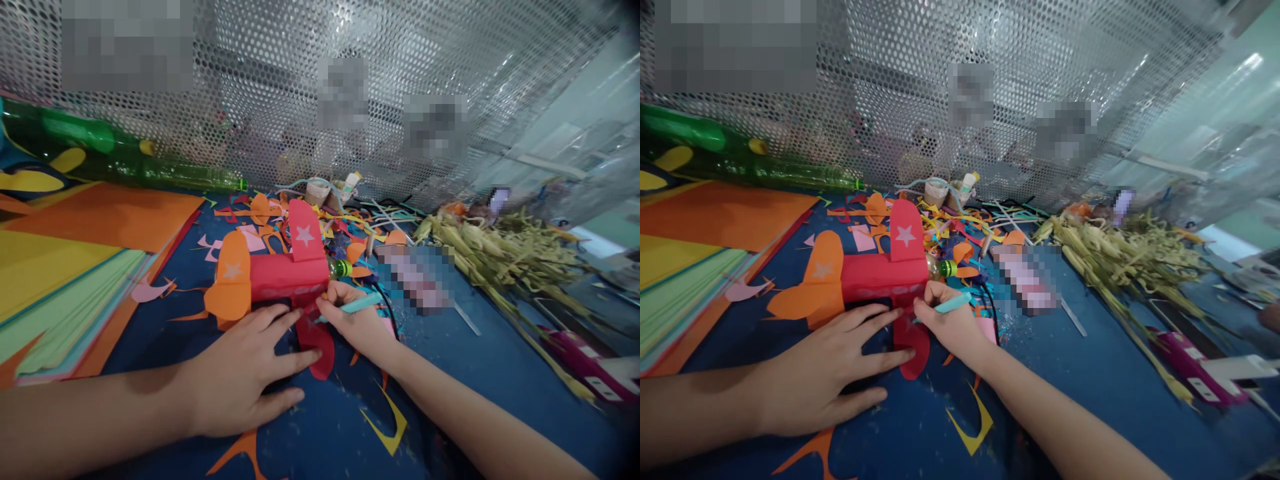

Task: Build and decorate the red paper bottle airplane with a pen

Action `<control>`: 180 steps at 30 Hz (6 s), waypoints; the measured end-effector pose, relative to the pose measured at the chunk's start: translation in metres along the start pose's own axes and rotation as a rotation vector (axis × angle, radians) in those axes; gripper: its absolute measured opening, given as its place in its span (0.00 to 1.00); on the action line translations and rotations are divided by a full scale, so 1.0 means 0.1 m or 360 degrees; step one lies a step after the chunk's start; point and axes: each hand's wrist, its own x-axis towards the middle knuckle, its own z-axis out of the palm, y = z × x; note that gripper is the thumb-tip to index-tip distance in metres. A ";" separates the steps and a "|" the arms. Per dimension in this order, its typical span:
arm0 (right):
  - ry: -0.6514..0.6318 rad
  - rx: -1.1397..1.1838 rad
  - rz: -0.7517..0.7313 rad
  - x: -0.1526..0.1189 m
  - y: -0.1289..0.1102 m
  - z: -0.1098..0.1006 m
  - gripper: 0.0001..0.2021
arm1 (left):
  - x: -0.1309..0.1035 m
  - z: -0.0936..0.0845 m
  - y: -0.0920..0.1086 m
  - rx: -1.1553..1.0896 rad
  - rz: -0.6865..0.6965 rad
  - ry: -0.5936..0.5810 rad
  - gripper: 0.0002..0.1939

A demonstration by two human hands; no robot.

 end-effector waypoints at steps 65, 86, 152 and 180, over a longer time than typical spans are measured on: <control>-0.0243 0.0219 -0.0099 -0.06 -0.39 0.38 0.08 | -0.39 -0.19 -0.03 -0.0014 -0.0183 -0.0141 0.33; -0.0178 0.0077 0.0026 -0.03 -0.25 0.32 0.14 | -0.44 -0.09 -0.06 -0.0031 -0.0211 -0.0099 0.30; -0.0227 0.0062 0.0020 -0.04 -0.19 0.34 0.13 | -0.43 -0.05 -0.03 -0.0024 -0.0218 0.0013 0.27; -0.0208 0.0049 -0.0037 -0.04 -0.20 0.35 0.13 | -0.42 -0.06 -0.02 0.0009 -0.0221 0.0025 0.28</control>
